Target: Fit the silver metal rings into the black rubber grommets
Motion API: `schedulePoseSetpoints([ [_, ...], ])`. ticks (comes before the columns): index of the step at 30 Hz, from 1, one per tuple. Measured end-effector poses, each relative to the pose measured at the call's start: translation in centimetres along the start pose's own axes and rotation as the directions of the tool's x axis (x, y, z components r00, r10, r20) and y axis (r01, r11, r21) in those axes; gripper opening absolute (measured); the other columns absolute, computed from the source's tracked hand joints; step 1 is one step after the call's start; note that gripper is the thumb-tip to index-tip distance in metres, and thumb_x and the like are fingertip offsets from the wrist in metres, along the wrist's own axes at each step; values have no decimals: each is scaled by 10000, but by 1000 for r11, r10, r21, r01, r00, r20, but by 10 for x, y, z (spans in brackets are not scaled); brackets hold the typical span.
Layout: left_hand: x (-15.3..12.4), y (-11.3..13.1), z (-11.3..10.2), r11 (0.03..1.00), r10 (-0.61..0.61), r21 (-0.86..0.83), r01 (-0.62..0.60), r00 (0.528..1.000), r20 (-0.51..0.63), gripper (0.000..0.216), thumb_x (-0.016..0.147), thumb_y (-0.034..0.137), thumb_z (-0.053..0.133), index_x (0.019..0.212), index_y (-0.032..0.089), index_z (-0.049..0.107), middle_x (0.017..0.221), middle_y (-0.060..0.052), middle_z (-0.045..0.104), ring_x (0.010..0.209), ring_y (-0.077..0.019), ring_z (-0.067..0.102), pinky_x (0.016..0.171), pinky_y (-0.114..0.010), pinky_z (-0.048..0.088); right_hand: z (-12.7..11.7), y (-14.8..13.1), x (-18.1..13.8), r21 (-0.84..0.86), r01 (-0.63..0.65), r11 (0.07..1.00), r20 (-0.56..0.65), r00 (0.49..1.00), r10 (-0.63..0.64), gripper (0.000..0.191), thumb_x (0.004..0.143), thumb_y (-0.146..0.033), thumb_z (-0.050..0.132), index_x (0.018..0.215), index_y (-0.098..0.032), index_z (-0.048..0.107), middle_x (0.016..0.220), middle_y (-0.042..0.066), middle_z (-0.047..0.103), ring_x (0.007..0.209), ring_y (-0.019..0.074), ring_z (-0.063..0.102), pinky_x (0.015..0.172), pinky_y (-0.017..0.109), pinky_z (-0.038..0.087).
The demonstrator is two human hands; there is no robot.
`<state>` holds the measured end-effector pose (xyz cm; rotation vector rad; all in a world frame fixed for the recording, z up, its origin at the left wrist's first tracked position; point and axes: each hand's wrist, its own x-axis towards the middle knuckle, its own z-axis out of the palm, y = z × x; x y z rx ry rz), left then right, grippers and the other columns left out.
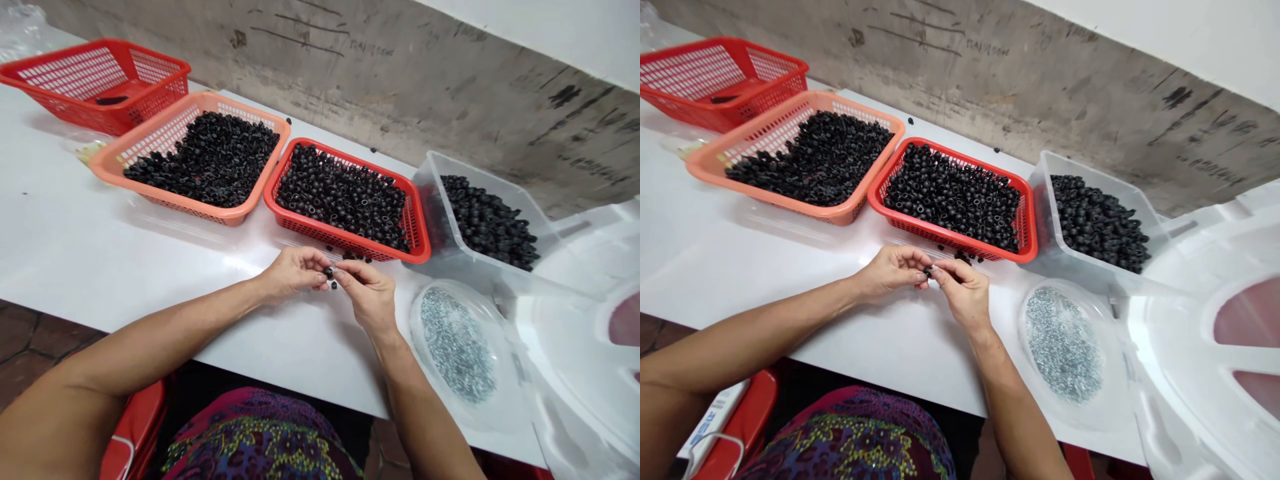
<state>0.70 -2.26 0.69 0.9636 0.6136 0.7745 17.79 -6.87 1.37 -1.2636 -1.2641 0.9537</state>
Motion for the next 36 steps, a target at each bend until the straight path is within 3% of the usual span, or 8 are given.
schedulePoseSetpoints([
  [9, 0, -1, 0, 1000, 22, -16, -22, 1000, -10, 203, 693, 136, 786, 849, 109, 660, 665, -26, 720, 616, -127, 685, 626, -249, 539, -1, -7, -1, -102, 87, 991, 62, 995, -81, 136, 796, -238, 740, 902, -296, 803, 839, 11, 754, 779, 189, 669, 773, 381, 554],
  [13, 1, 0, -2, 999, 22, -33, -22, 1000, -16, 215, 713, 171, 800, 861, 106, 658, 673, -30, 727, 609, -119, 684, 636, -253, 550, -1, -8, -2, -186, 95, 978, 73, 994, -82, 166, 785, -245, 748, 937, -288, 800, 817, 11, 743, 742, 187, 651, 734, 377, 550],
  [17, 2, -1, -4, 998, -9, -58, 7, 999, -34, 237, 708, 160, 809, 871, 112, 643, 716, -28, 734, 634, -121, 698, 630, -249, 553, -5, -2, 1, -70, -98, 993, -11, 995, 98, 263, 780, -360, 765, 1012, -237, 764, 748, 11, 714, 616, 146, 606, 563, 299, 515],
  [20, 2, -1, -5, 998, -27, -65, 22, 997, -69, 224, 709, 136, 798, 866, 114, 639, 738, -30, 735, 645, -128, 704, 623, -250, 548, -14, -3, 8, 130, -335, 933, 63, 942, 329, 343, 833, -458, 695, 1042, -186, 711, 771, 51, 723, 599, 144, 633, 469, 250, 470],
  [24, 3, -1, -5, 999, -41, -31, 38, 996, -80, 179, 739, 126, 768, 871, 106, 649, 707, -33, 728, 608, -119, 684, 619, -252, 539, -26, -9, 15, 293, -476, 829, 234, 877, 420, 288, 814, -402, 682, 956, -153, 709, 953, 139, 753, 931, 252, 730, 698, 336, 600],
  [29, 3, -1, -6, 1000, -27, -4, 27, 996, -90, 171, 742, 114, 763, 872, 101, 654, 733, -38, 735, 614, -116, 691, 608, -241, 545, -32, -8, 14, 315, -412, 855, 265, 903, 338, 171, 692, -208, 750, 858, -169, 753, 1040, 112, 757, 1088, 267, 693, 1013, 447, 545],
  [36, 2, 0, -5, 999, -21, -43, 18, 996, -87, 173, 734, 97, 761, 869, 102, 653, 737, -31, 738, 624, -109, 697, 618, -225, 542, -27, -5, 11, 325, -360, 875, 261, 923, 283, 253, 683, -305, 867, 905, -224, 777, 1036, 67, 760, 1000, 199, 713, 953, 369, 587],
])
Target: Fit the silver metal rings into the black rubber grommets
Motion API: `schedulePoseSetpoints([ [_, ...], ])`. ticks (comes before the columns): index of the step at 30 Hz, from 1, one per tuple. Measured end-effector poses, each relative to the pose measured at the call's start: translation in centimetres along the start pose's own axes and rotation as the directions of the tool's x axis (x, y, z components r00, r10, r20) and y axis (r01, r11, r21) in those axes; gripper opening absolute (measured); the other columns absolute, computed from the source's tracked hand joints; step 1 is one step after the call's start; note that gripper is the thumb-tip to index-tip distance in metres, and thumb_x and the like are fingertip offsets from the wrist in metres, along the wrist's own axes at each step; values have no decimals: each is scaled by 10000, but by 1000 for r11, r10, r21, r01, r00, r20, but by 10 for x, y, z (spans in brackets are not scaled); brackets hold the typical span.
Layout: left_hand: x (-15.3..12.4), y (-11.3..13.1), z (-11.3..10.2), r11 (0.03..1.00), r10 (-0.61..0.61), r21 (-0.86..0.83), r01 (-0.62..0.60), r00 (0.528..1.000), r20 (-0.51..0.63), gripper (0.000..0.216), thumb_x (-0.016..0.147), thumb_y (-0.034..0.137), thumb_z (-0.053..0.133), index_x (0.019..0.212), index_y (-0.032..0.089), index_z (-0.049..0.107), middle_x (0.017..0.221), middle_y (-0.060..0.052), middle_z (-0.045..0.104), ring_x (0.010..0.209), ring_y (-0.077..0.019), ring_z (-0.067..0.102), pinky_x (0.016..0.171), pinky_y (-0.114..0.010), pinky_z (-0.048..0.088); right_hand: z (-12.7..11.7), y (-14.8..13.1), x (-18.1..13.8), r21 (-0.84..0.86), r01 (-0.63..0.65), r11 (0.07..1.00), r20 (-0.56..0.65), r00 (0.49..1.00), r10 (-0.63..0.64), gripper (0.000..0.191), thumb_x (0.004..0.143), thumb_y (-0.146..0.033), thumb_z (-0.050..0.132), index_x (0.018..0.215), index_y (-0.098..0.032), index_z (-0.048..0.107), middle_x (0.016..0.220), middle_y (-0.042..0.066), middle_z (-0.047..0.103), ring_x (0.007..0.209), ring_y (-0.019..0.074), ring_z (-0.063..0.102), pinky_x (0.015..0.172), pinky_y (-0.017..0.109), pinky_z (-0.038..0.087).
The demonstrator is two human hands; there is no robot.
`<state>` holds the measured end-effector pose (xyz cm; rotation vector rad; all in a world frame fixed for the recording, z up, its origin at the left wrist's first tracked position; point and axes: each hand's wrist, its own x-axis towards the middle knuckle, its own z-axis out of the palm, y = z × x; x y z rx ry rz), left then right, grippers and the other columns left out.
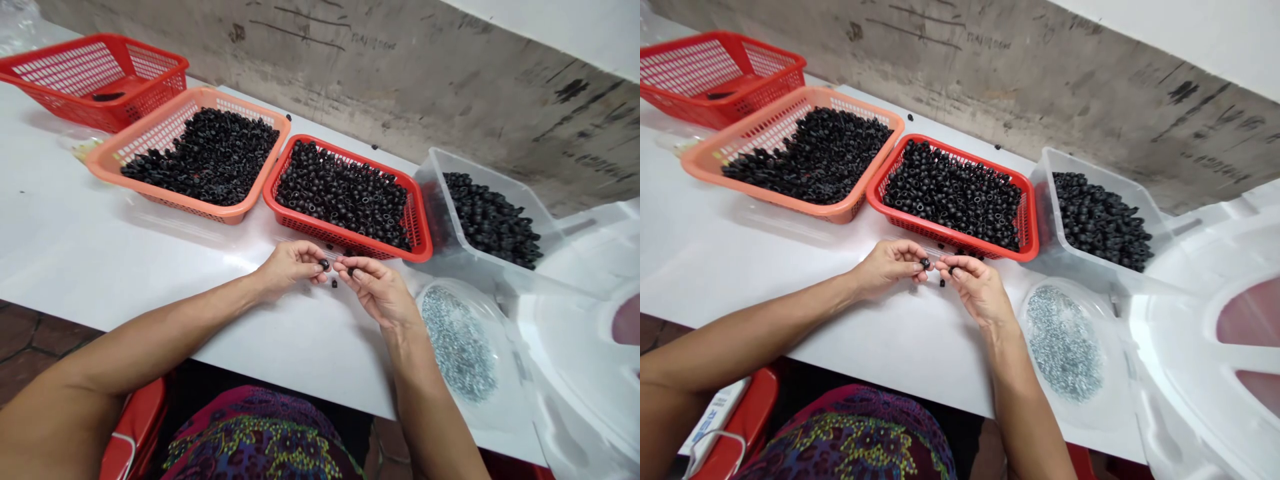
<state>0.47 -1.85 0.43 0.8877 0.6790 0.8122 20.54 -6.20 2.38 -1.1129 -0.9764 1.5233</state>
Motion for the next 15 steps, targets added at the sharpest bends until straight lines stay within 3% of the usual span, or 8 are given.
schedulePoseSetpoints([
  [5, -1, 0, 0, 1000, -20, 6, 20, 999, 27, 212, 721, 106, 762, 911, 101, 670, 761, -42, 740, 638, -121, 692, 634, -249, 537, 1, 1, 0, 18, -48, 999, -23, 999, 48, 264, 648, -351, 898, 834, -213, 773, 870, 52, 764, 798, 177, 722, 732, 310, 620],
  [9, -2, 0, 0, 999, -32, 31, 30, 998, 55, 191, 703, 139, 773, 869, 101, 687, 751, -36, 730, 617, -111, 671, 623, -247, 518, 1, 0, 0, 42, -62, 997, -6, 998, 62, 255, 675, -355, 882, 832, -202, 752, 734, 6, 702, 606, 107, 646, 521, 212, 519],
  [15, -4, 0, -1, 997, -77, 28, 73, 978, 192, 210, 680, 169, 802, 857, 109, 705, 748, -43, 725, 630, -120, 658, 646, -271, 507, 10, 7, 2, -5, -20, 1000, -78, 997, 19, 283, 662, -346, 864, 880, -204, 754, 694, -10, 677, 556, 94, 565, 518, 234, 460],
])
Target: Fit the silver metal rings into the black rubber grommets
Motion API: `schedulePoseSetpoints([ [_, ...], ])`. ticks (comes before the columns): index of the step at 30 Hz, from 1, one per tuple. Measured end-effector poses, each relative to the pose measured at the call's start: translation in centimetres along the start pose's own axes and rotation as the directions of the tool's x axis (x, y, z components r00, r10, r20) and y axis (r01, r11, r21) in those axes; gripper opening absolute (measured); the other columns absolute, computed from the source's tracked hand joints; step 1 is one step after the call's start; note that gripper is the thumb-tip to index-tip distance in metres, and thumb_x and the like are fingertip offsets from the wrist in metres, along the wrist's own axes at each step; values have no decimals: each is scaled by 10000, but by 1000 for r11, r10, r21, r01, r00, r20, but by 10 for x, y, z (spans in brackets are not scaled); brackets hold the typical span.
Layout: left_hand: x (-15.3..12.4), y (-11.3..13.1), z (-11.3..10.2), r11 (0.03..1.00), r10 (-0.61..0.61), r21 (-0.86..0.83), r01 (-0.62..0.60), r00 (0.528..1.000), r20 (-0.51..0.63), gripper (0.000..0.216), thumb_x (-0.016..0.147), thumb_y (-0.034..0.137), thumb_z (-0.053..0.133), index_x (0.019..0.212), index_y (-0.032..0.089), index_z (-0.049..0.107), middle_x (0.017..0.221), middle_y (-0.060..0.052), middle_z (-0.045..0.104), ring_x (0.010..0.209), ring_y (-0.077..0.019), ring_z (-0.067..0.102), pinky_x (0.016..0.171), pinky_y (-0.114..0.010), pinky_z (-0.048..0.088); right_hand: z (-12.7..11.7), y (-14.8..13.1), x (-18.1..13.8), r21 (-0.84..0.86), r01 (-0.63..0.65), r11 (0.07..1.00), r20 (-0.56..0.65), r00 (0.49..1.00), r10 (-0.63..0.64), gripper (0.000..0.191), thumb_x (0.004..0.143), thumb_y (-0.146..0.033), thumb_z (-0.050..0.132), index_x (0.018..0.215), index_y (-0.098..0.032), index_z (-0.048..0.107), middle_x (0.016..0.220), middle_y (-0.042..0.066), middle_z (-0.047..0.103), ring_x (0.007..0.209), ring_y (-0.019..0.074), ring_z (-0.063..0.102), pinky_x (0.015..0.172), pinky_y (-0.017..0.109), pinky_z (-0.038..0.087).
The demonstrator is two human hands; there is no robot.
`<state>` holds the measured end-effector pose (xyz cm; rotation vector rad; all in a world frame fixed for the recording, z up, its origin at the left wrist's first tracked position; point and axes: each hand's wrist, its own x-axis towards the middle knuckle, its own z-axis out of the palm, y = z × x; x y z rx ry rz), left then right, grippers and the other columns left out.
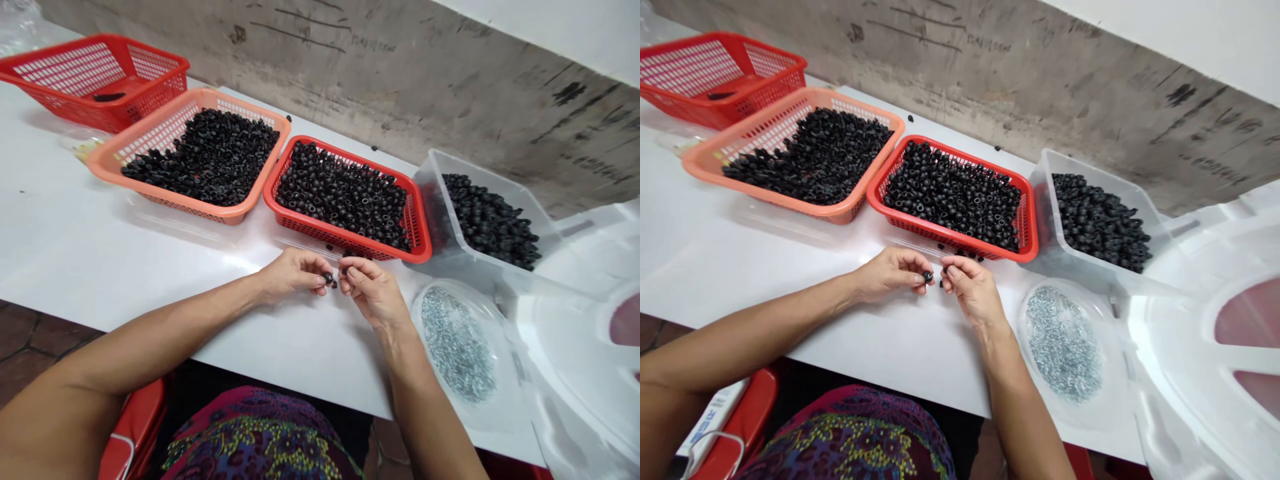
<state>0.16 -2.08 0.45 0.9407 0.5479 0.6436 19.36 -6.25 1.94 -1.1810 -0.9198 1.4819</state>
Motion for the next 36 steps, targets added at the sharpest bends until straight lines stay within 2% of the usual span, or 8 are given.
schedulePoseSetpoints([
  [4, 0, 0, 0, 1000, 6, -25, -5, 998, 68, 221, 670, 182, 810, 852, 109, 709, 800, -65, 735, 670, -138, 666, 669, -291, 508, 9, 9, -1, -143, 91, 986, -47, 994, -98, 226, 715, -358, 802, 846, -192, 722, 674, -1, 685, 587, 118, 595, 569, 252, 478],
  [8, -1, 3, -1, 999, -1, -35, 2, 999, 49, 198, 672, 163, 796, 845, 109, 715, 733, -47, 718, 677, -137, 656, 672, -283, 495, 12, 9, -4, -360, 141, 922, -62, 983, -175, 144, 782, -316, 704, 842, -187, 679, 668, -10, 656, 584, 123, 580, 574, 264, 484],
  [12, -1, 6, -1, 999, -24, -38, 24, 1000, 3, 195, 663, 152, 794, 837, 109, 718, 752, -48, 720, 662, -129, 651, 670, -280, 490, 7, 5, -5, -504, 174, 846, -24, 976, -215, 174, 808, -307, 647, 915, -182, 703, 686, -4, 651, 562, 115, 560, 555, 266, 478],
  [14, 0, 6, -2, 999, -36, -39, 35, 999, -25, 197, 656, 154, 796, 829, 110, 713, 763, -44, 721, 646, -124, 650, 664, -278, 490, 3, 3, -4, -488, 170, 856, -18, 979, -204, 189, 815, -338, 653, 911, -181, 695, 699, 5, 660, 573, 120, 586, 549, 265, 488],
  [21, 1, 4, -1, 999, -37, -17, 36, 998, -54, 207, 662, 151, 784, 850, 115, 704, 707, -31, 706, 622, -126, 644, 652, -285, 496, -1, -1, -4, -236, 114, 965, -4, 993, -118, 309, 787, -447, 750, 903, -197, 610, 799, 35, 719, 624, 148, 670, 596, 293, 557],
  [27, 0, 4, 1, 999, -16, 45, 19, 998, -68, 204, 683, 204, 785, 847, 109, 710, 717, -45, 708, 597, -122, 627, 630, -285, 490, -2, 4, -3, -227, 210, 951, 20, 977, -211, 172, 769, -347, 787, 848, -216, 710, 623, -37, 636, 548, 99, 563, 519, 230, 475],
  [31, 0, 4, 2, 997, 15, 70, -10, 997, -75, 168, 682, 172, 764, 828, 105, 715, 697, -33, 695, 586, -107, 614, 615, -263, 481, 1, 6, -7, -241, 231, 943, 8, 972, -236, 124, 778, -296, 766, 875, -224, 740, 684, -11, 692, 605, 124, 622, 563, 260, 519],
  [36, 0, 5, 3, 997, 21, 81, -13, 995, -95, 161, 696, 161, 748, 839, 101, 704, 702, -25, 690, 575, -100, 615, 595, -249, 484, 8, 3, -14, -401, 262, 878, -46, 951, -304, 119, 794, -260, 711, 899, -217, 749, 700, 5, 710, 629, 144, 656, 609, 295, 549],
])
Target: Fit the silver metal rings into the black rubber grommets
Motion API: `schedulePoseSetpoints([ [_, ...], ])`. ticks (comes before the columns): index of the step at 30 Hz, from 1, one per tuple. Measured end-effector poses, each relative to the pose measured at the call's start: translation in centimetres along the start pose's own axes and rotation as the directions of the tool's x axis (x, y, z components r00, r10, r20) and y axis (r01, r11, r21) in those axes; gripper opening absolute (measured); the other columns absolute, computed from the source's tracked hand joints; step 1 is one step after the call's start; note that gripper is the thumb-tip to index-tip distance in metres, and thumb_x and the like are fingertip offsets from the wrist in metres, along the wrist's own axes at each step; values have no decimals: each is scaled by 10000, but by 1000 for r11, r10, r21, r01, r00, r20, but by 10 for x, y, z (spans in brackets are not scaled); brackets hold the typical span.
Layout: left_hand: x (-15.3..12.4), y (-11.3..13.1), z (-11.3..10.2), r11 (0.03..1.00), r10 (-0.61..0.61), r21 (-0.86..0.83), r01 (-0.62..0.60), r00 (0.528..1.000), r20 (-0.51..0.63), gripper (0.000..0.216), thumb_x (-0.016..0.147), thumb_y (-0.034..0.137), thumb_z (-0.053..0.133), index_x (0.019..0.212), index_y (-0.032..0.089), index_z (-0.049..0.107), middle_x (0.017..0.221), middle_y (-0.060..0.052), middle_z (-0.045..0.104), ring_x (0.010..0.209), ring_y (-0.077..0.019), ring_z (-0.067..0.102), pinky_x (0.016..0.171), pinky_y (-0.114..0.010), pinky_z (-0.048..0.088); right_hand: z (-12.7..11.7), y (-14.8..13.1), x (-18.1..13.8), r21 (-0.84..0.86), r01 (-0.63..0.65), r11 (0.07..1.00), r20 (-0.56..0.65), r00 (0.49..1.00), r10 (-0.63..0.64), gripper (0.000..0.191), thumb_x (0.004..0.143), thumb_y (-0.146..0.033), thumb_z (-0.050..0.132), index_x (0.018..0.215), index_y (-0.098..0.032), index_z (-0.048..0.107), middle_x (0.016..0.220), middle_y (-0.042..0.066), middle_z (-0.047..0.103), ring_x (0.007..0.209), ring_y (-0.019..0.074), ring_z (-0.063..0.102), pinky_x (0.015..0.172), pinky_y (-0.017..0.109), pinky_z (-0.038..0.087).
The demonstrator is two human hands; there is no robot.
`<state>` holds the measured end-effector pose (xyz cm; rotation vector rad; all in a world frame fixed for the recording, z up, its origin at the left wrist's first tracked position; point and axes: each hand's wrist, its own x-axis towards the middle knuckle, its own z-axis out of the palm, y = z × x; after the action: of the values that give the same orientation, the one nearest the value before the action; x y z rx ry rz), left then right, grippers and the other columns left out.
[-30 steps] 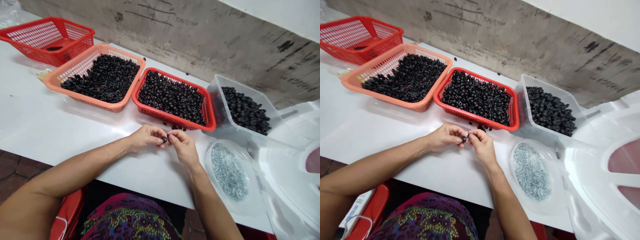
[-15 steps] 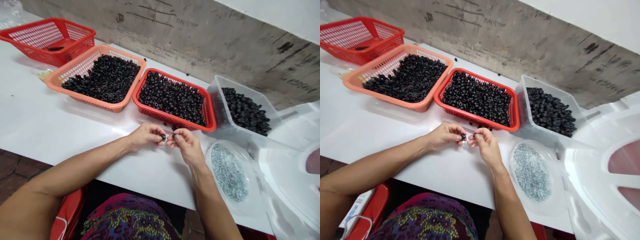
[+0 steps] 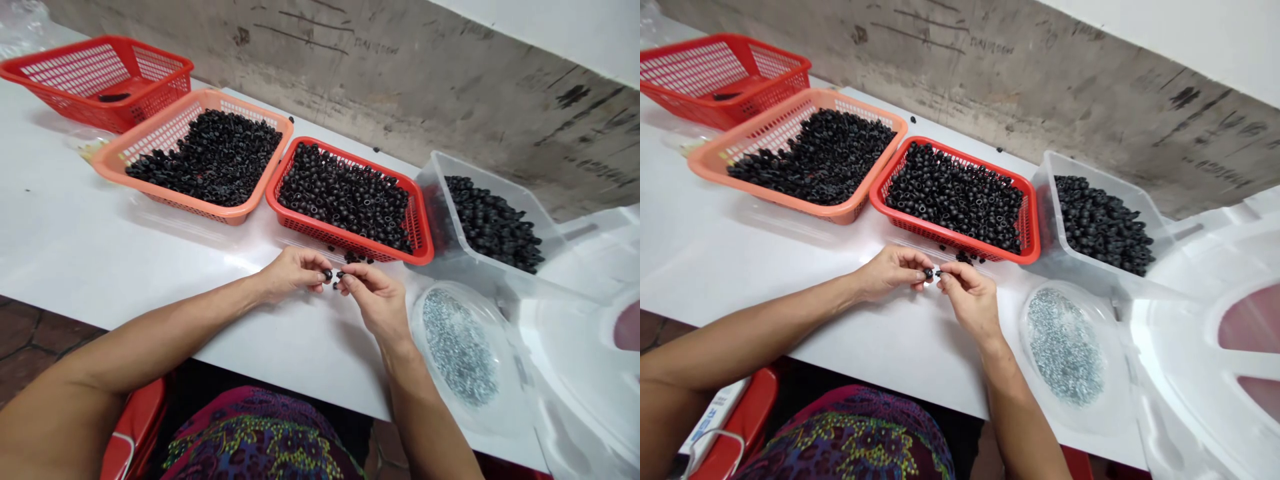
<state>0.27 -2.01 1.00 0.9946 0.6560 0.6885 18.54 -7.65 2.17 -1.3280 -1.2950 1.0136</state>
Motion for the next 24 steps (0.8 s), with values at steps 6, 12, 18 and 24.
schedulePoseSetpoints([
  [6, 0, -1, 1, 1000, -2, 12, 2, 1000, -26, 182, 700, 147, 751, 854, 104, 664, 649, 1, 660, 574, -97, 617, 582, -230, 486, 7, -5, -3, -111, 15, 994, -26, 999, -18, 103, 800, -261, 687, 885, -208, 711, 721, 12, 703, 634, 158, 655, 629, 321, 558],
  [12, 0, -4, 2, 994, 65, 93, -63, 998, -14, 118, 742, 149, 712, 845, 108, 673, 714, -6, 664, 602, -88, 586, 606, -232, 471, 6, -3, -4, -324, 170, 931, 20, 985, -172, 92, 852, -257, 634, 888, -222, 712, 794, 35, 718, 682, 178, 647, 652, 341, 543],
  [18, -1, -7, 3, 878, 261, 411, -243, 965, 15, 146, 798, 58, 569, 857, 132, 679, 767, 6, 639, 724, -112, 557, 697, -248, 447, 7, -7, -6, -515, 374, 771, 123, 923, -365, 133, 884, -183, 580, 890, -214, 709, 829, 59, 732, 730, 195, 670, 677, 340, 548],
  [24, -4, -10, 3, 743, 303, 601, -295, 949, 92, 168, 836, 96, 517, 894, 154, 664, 740, 12, 600, 699, -124, 515, 666, -251, 418, 9, -3, -7, -555, 350, 755, 112, 930, -349, 148, 852, -164, 563, 842, -224, 697, 758, 35, 708, 650, 175, 636, 634, 317, 528],
])
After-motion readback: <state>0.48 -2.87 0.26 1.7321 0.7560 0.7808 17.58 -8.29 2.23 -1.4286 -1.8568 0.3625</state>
